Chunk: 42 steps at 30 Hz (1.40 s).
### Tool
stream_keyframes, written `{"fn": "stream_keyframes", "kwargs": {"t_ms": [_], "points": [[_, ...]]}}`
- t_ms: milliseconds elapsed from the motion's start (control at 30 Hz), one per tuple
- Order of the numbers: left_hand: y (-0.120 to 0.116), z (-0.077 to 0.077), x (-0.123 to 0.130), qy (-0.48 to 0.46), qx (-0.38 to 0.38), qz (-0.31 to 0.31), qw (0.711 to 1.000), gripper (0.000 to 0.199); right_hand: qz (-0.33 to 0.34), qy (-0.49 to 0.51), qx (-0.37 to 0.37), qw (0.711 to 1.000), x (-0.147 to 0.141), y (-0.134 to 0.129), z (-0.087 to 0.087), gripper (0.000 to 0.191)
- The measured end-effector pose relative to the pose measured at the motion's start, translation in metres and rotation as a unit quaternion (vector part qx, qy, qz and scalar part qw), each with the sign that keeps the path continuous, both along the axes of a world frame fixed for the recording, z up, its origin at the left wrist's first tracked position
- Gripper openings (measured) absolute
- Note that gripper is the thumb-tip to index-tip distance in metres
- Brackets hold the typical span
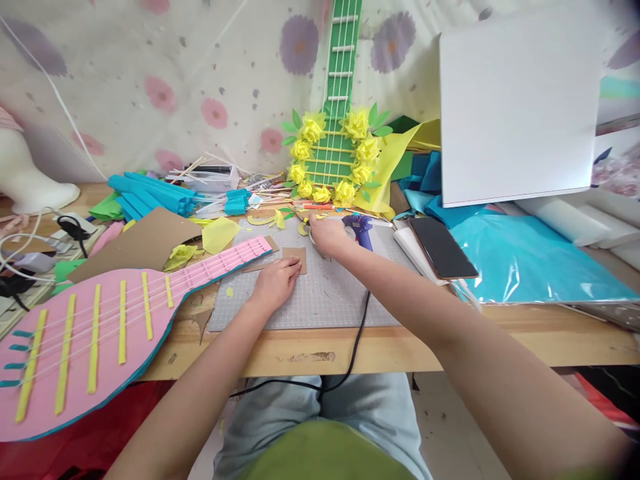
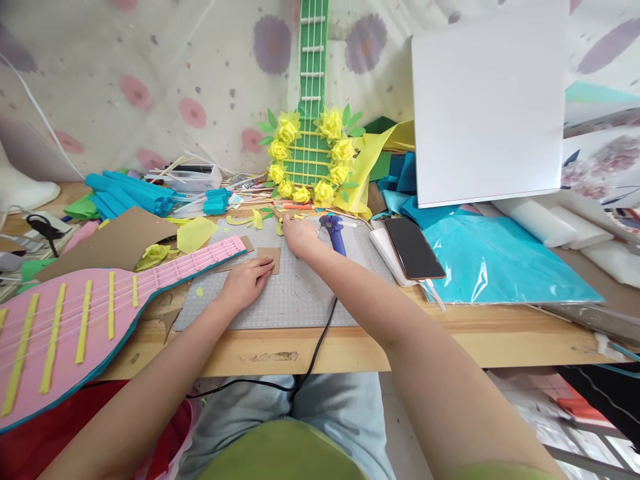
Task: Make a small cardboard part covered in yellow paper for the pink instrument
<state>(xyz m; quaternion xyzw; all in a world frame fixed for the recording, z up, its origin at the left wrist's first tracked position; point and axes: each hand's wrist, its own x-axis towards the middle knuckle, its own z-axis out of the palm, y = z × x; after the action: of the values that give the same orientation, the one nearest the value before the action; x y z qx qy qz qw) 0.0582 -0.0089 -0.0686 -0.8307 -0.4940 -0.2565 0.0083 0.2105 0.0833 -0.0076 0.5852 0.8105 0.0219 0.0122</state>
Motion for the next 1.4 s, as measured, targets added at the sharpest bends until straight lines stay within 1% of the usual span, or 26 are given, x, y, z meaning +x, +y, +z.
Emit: {"fn": "stream_keyframes", "kwargs": {"t_ms": [100,200,267,367,433,500,567,633,700,800,1000,1233,1400], "points": [[-0.001,0.001,0.001,-0.002,-0.017,0.002,1.000,0.028,0.007,0.001,0.011,1.000,-0.006,0.013,-0.003,0.034],[-0.001,0.002,0.002,-0.001,-0.051,0.007,0.999,0.029,0.008,0.003,0.008,1.000,-0.007,0.019,-0.005,0.034],[-0.001,0.002,0.004,0.004,-0.069,0.012,0.997,0.030,0.003,0.008,0.012,1.000,-0.006,0.016,-0.005,0.033],[0.000,-0.001,0.006,0.022,-0.085,0.015,0.996,0.032,0.006,0.043,0.032,0.999,0.002,0.005,-0.002,0.037],[0.000,-0.003,0.007,0.031,-0.089,0.014,0.995,0.034,0.049,0.070,0.025,0.996,0.010,-0.004,0.002,0.039],[0.001,-0.004,0.008,0.034,-0.090,0.012,0.995,0.036,0.121,0.070,-0.029,0.990,0.018,-0.012,0.005,0.039],[0.001,-0.004,0.009,0.038,-0.086,0.011,0.995,0.035,0.184,0.053,-0.086,0.978,0.024,-0.017,0.005,0.040],[0.001,-0.001,0.009,0.045,-0.084,0.015,0.995,0.034,0.214,0.037,-0.107,0.970,0.026,-0.018,0.004,0.046],[0.001,0.002,0.009,0.051,-0.085,0.019,0.995,0.033,0.222,0.022,-0.105,0.969,0.026,-0.018,0.003,0.050],[0.000,0.006,0.008,0.050,-0.087,0.018,0.995,0.031,0.215,-0.003,-0.109,0.970,0.024,-0.017,0.004,0.050],[0.000,0.006,0.005,0.036,-0.071,0.011,0.997,0.028,0.224,-0.017,-0.126,0.966,0.022,-0.016,0.009,0.050],[0.000,0.010,0.005,0.040,-0.078,0.013,0.996,0.028,0.238,-0.020,-0.106,0.965,0.019,-0.016,0.006,0.048],[-0.002,0.009,0.006,0.039,-0.081,0.020,0.996,0.029,0.260,-0.058,-0.073,0.961,0.011,-0.015,0.006,0.047]]}}
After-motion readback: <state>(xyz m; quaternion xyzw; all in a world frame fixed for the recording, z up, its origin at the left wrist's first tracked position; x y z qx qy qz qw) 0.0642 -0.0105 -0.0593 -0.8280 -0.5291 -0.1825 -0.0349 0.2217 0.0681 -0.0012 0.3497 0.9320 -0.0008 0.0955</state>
